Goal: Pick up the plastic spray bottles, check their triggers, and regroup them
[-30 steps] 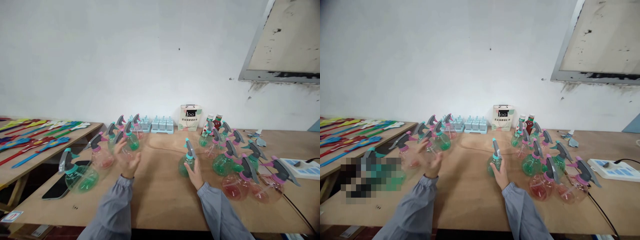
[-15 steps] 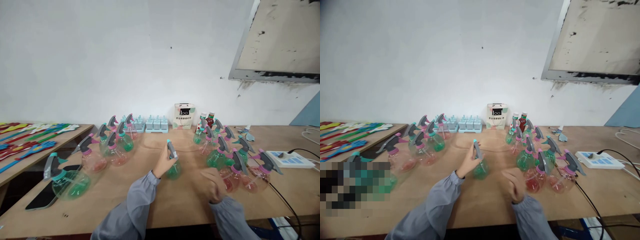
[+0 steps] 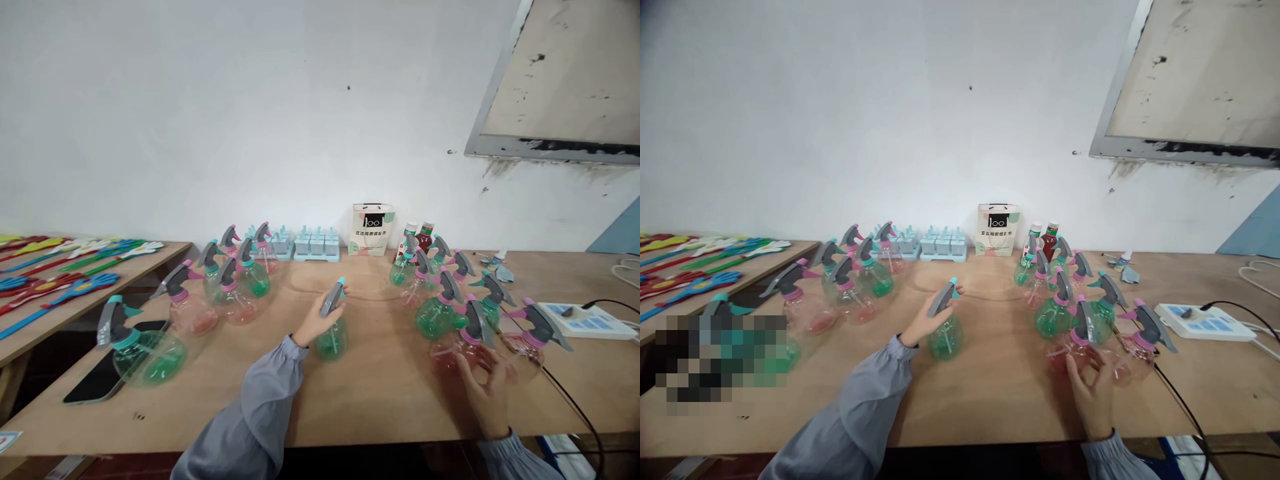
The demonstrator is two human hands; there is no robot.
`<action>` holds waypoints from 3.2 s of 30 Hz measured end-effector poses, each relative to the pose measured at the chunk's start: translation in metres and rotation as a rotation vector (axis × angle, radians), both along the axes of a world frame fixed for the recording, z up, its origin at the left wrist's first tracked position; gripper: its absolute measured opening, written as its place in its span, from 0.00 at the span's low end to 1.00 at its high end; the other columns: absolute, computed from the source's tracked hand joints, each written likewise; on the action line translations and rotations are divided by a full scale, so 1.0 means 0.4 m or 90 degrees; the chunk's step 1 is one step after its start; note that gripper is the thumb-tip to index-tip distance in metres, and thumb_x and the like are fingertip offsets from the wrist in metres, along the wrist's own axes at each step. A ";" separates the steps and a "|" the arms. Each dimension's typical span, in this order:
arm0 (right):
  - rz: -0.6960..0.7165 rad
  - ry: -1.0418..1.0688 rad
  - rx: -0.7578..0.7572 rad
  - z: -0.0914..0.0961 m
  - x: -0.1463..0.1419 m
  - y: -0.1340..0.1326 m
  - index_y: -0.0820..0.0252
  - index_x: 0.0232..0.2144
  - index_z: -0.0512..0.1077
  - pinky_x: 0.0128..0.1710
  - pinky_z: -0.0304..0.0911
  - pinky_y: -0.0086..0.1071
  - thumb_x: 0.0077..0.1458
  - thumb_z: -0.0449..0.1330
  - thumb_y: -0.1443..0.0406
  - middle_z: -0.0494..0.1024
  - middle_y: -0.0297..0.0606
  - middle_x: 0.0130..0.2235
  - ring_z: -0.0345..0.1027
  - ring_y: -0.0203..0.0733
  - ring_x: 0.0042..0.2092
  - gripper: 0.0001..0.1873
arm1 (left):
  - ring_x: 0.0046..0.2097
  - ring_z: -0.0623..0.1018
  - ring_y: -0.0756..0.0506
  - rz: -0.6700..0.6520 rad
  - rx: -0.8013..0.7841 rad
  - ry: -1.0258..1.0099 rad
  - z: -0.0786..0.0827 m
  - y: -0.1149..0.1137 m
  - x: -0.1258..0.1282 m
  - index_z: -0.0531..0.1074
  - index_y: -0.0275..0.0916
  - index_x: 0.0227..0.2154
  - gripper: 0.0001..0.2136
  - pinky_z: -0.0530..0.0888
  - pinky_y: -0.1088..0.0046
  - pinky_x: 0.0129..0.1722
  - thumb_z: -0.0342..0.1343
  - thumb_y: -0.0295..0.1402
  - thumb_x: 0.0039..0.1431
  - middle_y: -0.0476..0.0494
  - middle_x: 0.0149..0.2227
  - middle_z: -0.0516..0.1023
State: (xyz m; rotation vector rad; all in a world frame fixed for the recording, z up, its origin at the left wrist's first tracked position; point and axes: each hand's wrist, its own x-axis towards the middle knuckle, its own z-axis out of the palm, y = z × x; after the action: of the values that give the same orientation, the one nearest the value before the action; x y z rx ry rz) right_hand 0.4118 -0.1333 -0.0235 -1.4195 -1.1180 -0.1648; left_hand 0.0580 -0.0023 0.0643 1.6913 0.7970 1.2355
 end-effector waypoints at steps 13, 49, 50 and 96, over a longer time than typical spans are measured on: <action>0.368 0.004 -0.129 0.067 -0.293 0.245 0.56 0.51 0.67 0.57 0.66 0.52 0.54 0.64 0.49 0.75 0.46 0.50 0.71 0.53 0.53 0.28 | 0.47 0.80 0.42 -0.183 -0.167 -0.050 0.067 0.048 -0.092 0.79 0.37 0.35 0.12 0.73 0.67 0.51 0.61 0.30 0.45 0.42 0.41 0.84; 0.486 0.129 -0.108 0.027 -0.372 0.360 0.55 0.53 0.65 0.59 0.66 0.53 0.50 0.66 0.46 0.76 0.48 0.54 0.72 0.53 0.55 0.34 | 0.30 0.75 0.45 -0.108 -0.253 -0.091 0.086 0.032 -0.052 0.72 0.39 0.19 0.07 0.71 0.66 0.38 0.52 0.30 0.32 0.45 0.22 0.75; 0.483 0.128 -0.110 0.026 -0.372 0.361 0.55 0.53 0.66 0.59 0.66 0.54 0.50 0.66 0.45 0.76 0.48 0.54 0.72 0.53 0.55 0.34 | 0.30 0.75 0.45 -0.112 -0.251 -0.083 0.086 0.032 -0.053 0.72 0.39 0.19 0.07 0.71 0.65 0.38 0.52 0.30 0.32 0.45 0.22 0.75; 0.478 0.130 -0.111 0.004 -0.370 0.368 0.55 0.54 0.65 0.60 0.64 0.54 0.50 0.67 0.46 0.75 0.48 0.56 0.71 0.54 0.56 0.35 | 0.39 0.77 0.42 0.636 0.037 0.078 0.037 -0.125 -0.532 0.77 0.36 0.35 0.21 0.76 0.64 0.46 0.64 0.49 0.46 0.47 0.31 0.78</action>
State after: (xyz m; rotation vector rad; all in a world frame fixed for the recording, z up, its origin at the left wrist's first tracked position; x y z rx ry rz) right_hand 0.2639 0.0140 -0.0218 -1.0475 -1.4371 0.6100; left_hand -0.1549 -0.0524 0.0790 1.4240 1.8183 1.8028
